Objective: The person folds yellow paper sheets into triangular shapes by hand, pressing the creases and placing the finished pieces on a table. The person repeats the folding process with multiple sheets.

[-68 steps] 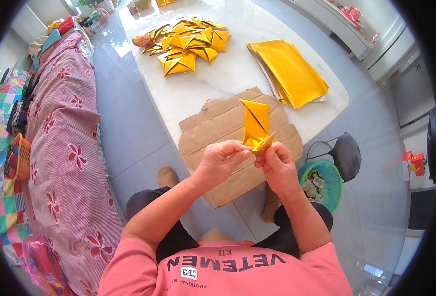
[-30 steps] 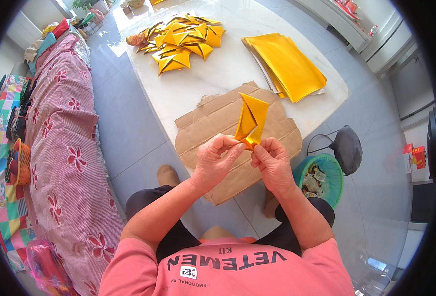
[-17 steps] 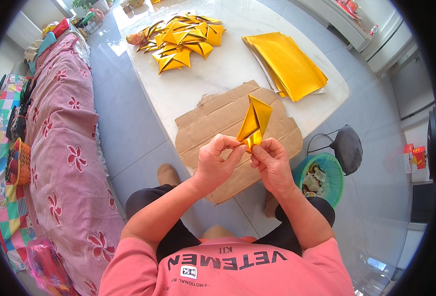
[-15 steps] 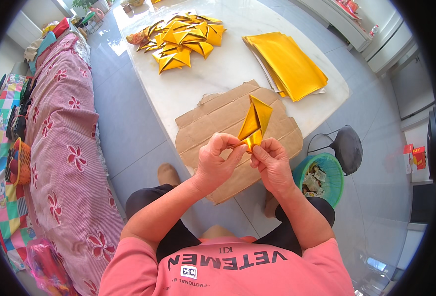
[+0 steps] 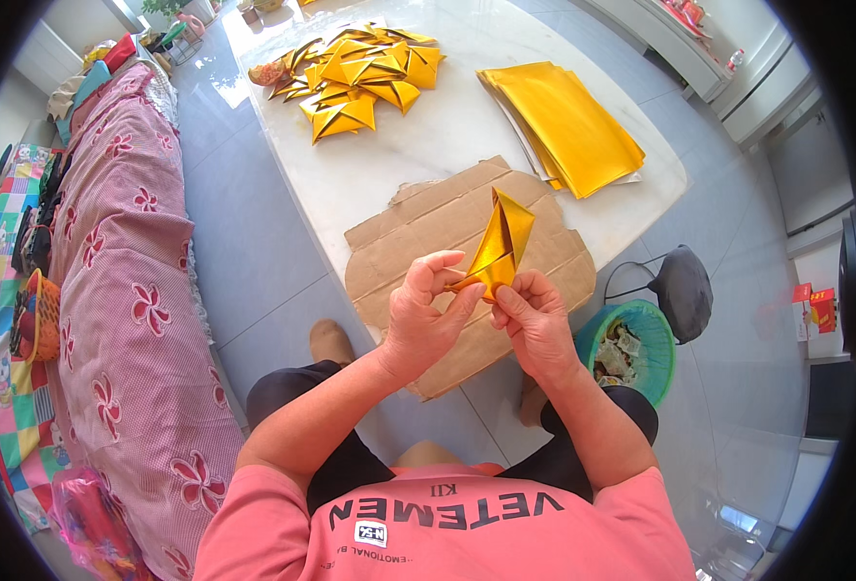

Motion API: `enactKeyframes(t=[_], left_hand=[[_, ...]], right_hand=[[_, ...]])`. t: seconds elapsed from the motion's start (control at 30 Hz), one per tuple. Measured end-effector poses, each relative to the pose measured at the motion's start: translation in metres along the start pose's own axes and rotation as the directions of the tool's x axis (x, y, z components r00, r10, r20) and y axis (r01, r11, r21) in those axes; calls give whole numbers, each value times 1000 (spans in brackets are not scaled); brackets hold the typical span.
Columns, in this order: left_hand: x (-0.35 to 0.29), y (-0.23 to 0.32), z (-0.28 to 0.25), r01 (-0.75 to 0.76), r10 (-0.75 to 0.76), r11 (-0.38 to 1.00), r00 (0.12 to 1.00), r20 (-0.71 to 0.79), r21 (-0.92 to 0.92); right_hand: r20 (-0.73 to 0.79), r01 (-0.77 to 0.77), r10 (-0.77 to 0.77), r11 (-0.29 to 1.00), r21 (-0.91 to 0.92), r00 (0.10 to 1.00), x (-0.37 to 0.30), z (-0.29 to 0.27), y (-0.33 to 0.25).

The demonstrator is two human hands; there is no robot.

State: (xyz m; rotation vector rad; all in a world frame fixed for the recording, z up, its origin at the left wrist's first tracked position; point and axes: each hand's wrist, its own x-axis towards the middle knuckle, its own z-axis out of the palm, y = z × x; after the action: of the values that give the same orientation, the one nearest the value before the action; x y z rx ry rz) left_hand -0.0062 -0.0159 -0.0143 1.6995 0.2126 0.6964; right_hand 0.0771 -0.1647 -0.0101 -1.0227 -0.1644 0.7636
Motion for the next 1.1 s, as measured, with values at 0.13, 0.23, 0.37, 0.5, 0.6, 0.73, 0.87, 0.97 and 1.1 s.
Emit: enactKeyframes(t=[0.13,0.23,0.37,0.5,0.6,0.73,0.87,0.97,1.1], left_hand=[[0,6,-4,75,-73,997,994,75,-24],[1,7,-4,111,-108,993,991,74,-34],[2,7,-3,138,-136,990,988,74,-34],[1,6,-3,169,-167,985,983,80,-22],[0,6,-2,238,-231,968,969,85,-82],[-2,7,0,307,-298,950,947,123,-60],[1,8,-1,389,-359,908,914,190,-155],[5,2,-2,488,-415,819,867,277,-302],[9,2,-7,617,-490,692,783,383,-375]], right_hand=[[-3,2,-2,1000,-7,1000,0,1,0],[-9,-2,2,1000,-26,1000,0,1,-1],[27,-5,5,1000,-4,1000,1,-7,1],[-59,27,-28,1000,-10,998,-1,8,-5],[-91,7,-7,1000,6,996,1,11,-8],[-19,-2,1,996,-86,1000,2,1,-3],[38,19,-13,990,-143,999,0,0,-5],[58,63,-51,972,-225,997,-1,5,-10],[93,95,-68,939,-329,993,-1,6,-15]])
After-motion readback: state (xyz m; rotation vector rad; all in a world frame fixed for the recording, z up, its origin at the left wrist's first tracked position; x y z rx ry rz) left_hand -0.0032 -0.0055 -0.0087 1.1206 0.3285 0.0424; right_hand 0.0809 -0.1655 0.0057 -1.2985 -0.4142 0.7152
